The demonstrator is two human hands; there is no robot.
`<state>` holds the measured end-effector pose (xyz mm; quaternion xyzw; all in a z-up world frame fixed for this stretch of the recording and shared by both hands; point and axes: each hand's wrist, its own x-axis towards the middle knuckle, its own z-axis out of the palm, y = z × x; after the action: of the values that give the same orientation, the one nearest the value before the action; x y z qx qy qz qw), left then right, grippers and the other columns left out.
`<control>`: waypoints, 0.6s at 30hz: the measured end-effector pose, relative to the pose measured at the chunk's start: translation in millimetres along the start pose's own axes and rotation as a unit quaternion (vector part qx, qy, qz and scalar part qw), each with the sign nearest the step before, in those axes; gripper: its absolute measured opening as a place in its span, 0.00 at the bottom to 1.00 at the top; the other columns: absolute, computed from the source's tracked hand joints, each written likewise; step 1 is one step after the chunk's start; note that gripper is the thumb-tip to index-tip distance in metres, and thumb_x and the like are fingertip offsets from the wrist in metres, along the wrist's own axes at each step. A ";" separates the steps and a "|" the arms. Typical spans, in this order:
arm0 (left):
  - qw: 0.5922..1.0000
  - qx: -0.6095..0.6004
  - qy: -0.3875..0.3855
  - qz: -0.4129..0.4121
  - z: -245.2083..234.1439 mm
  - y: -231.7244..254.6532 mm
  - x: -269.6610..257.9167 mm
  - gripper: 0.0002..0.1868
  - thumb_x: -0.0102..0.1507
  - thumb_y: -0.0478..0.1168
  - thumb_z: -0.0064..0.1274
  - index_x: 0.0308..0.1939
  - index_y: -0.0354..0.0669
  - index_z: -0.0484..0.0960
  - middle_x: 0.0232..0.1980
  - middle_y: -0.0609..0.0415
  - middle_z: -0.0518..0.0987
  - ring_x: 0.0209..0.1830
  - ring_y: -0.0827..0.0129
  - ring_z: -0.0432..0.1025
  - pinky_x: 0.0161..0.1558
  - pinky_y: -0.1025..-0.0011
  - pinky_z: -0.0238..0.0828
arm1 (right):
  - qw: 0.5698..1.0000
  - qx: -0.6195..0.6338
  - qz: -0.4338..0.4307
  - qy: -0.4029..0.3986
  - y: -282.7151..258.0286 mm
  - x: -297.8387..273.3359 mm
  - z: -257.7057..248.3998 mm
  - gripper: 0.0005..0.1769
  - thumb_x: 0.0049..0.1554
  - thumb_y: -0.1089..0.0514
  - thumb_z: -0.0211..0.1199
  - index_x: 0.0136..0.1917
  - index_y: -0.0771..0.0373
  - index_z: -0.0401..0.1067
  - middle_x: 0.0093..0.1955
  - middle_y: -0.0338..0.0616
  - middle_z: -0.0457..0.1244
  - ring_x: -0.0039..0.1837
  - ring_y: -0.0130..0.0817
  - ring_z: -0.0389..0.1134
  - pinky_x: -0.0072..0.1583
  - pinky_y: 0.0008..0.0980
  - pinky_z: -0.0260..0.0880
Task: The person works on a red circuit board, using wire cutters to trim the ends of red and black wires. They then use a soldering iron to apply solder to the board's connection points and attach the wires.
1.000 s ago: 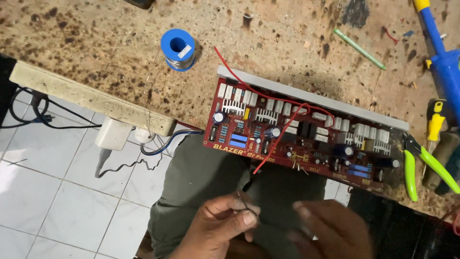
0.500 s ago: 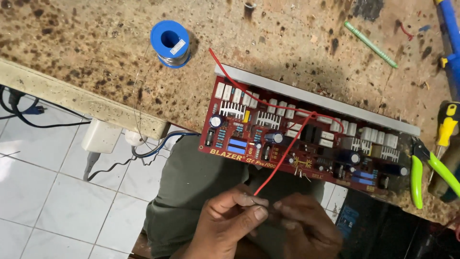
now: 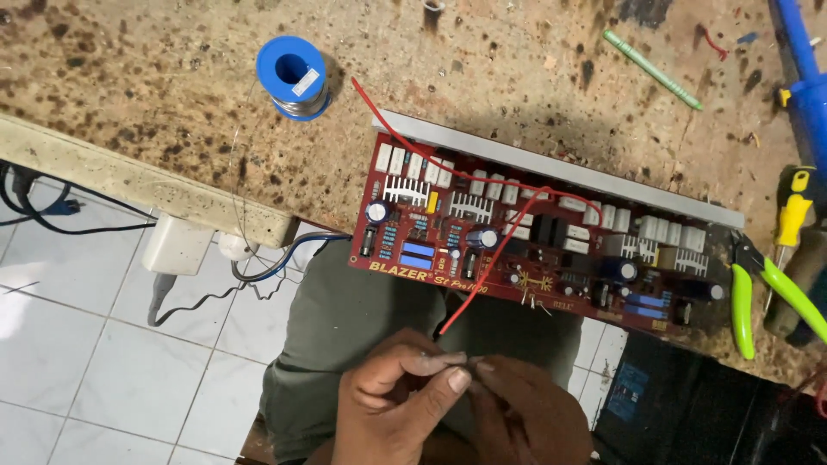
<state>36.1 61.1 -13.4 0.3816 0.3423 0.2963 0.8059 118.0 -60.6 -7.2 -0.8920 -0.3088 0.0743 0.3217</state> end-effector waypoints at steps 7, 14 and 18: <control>0.986 0.121 -0.028 0.113 7.4 34.0 -0.1 0.04 0.56 0.31 0.66 0.29 0.40 0.85 0.28 0.44 0.83 0.27 0.63 0.79 0.27 0.68 0.74 | 0.919 0.295 0.260 -0.002 -19.8 -1.2 -4.0 0.11 0.49 0.56 0.71 0.37 0.67 0.86 0.24 0.46 0.71 0.29 0.27 0.67 0.31 0.28 0.64; 0.995 -0.086 -0.044 -0.014 -7.5 13.8 -8.3 0.08 0.57 0.27 0.64 0.29 0.33 0.78 0.28 0.43 0.73 0.25 0.64 0.66 0.30 0.68 0.62 | 0.759 0.548 0.289 -0.203 -3.8 -20.5 -17.9 0.18 0.57 0.57 0.63 0.36 0.78 0.77 0.30 0.58 0.68 0.29 0.39 0.66 0.34 0.36 0.62; 0.997 -0.005 0.068 -0.028 -9.0 10.8 -8.8 0.14 0.55 0.25 0.65 0.25 0.37 0.72 0.29 0.49 0.73 0.27 0.68 0.66 0.31 0.70 0.61 | 0.978 0.057 -0.198 -0.011 -8.7 -31.2 -16.9 0.17 0.59 0.53 0.65 0.62 0.47 0.73 0.64 0.38 0.71 0.62 0.29 0.79 0.55 0.24 0.81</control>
<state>21.5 64.1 -6.0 0.3470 0.4051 0.3007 0.7906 94.3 -83.0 9.3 -0.7925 -0.4780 0.0365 0.3771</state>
